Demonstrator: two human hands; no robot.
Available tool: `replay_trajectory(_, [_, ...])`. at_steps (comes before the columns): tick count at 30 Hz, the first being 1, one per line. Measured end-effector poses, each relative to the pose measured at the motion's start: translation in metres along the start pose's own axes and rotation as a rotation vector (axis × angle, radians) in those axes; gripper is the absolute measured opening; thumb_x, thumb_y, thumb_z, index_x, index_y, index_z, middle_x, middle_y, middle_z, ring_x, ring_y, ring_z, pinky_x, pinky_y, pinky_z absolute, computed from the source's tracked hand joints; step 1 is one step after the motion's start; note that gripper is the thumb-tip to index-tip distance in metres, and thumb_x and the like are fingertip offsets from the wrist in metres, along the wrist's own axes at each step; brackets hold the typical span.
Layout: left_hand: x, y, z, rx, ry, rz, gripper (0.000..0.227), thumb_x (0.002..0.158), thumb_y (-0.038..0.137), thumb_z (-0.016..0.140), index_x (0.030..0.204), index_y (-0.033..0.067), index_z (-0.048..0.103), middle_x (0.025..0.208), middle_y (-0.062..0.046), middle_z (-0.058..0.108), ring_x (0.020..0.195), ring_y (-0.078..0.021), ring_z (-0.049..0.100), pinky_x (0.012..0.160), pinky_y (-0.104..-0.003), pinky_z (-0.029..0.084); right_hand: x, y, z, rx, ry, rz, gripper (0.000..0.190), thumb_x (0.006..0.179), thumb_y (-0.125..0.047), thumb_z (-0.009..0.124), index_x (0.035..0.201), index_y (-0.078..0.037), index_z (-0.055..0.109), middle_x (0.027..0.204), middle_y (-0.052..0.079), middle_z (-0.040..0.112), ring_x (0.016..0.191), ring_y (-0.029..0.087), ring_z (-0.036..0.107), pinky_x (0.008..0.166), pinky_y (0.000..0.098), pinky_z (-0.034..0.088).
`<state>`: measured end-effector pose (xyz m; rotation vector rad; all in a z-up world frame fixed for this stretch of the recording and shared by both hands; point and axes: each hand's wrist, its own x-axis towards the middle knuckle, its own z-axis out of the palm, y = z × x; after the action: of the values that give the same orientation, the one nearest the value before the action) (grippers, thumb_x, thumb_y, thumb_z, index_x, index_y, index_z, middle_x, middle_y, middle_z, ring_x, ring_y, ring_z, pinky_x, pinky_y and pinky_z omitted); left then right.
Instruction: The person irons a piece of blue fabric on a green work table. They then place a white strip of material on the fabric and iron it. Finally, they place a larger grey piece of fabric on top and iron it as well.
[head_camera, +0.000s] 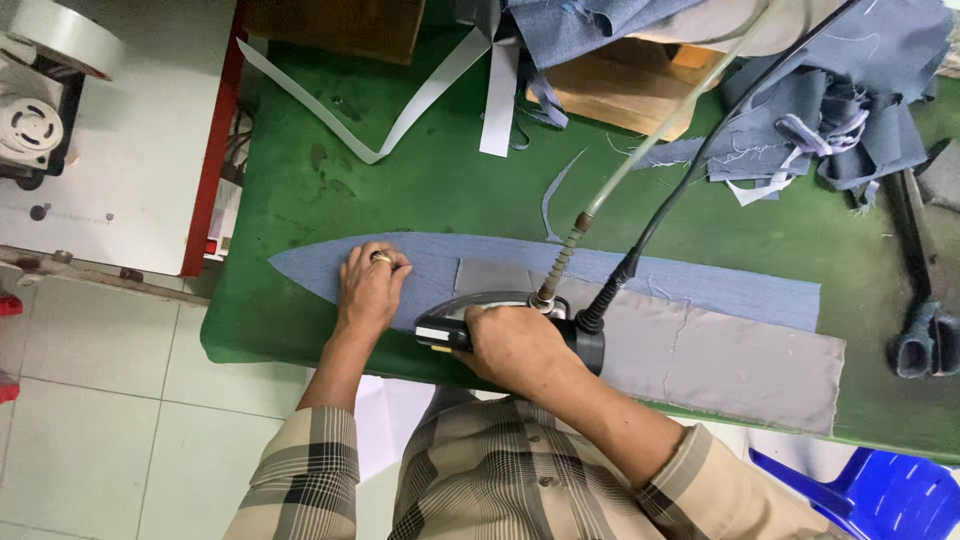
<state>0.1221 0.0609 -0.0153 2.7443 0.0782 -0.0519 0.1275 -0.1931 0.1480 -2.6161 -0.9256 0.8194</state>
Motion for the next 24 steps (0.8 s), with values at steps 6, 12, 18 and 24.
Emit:
replay_trajectory(6, [0.005,0.011,-0.023,-0.183,0.132,0.095,0.023,0.099,0.022,0.067,0.118,0.0088,0.070,0.140,-0.022,0.057,0.129,-0.0467,0.054,0.103,-0.060,0.045,0.019,-0.006,0.003,0.024,0.012,-0.024,0.030,0.085,-0.036,0.071,0.096,-0.008,0.069,0.078,0.015,0.074,0.077,0.035,0.076,0.064,0.0481,0.061])
replay_trajectory(12, [-0.025,0.023,-0.054,-0.154,0.099,-0.086,0.054,0.104,0.024,0.058,0.150,-0.0010,0.047,0.159,-0.032,0.036,0.149,-0.0522,0.028,0.114,-0.073,0.025,0.031,-0.011,0.002,0.031,0.013,-0.028,0.034,0.083,-0.036,0.071,0.096,-0.005,0.070,0.079,0.018,0.074,0.078,0.039,0.076,0.067,0.0524,0.061])
replay_trajectory(18, [-0.078,0.017,-0.017,0.125,0.055,-0.202,0.073,0.098,0.032,0.057,0.163,0.0116,0.030,0.170,-0.022,0.019,0.155,-0.0463,0.015,0.114,-0.077,0.017,0.036,-0.017,-0.005,0.007,0.034,-0.027,0.035,0.085,-0.037,0.071,0.098,-0.004,0.070,0.082,0.019,0.075,0.081,0.039,0.076,0.067,0.0523,0.061])
replay_trajectory(24, [-0.086,0.013,-0.009,0.148,-0.030,-0.318,0.069,0.102,0.044,0.047,0.163,0.0166,0.028,0.173,-0.015,0.014,0.158,-0.0391,0.010,0.118,-0.075,0.012,0.049,-0.016,0.002,-0.027,0.074,-0.031,0.038,0.085,-0.041,0.071,0.095,-0.004,0.068,0.078,0.019,0.074,0.076,0.040,0.076,0.065,0.0522,0.061])
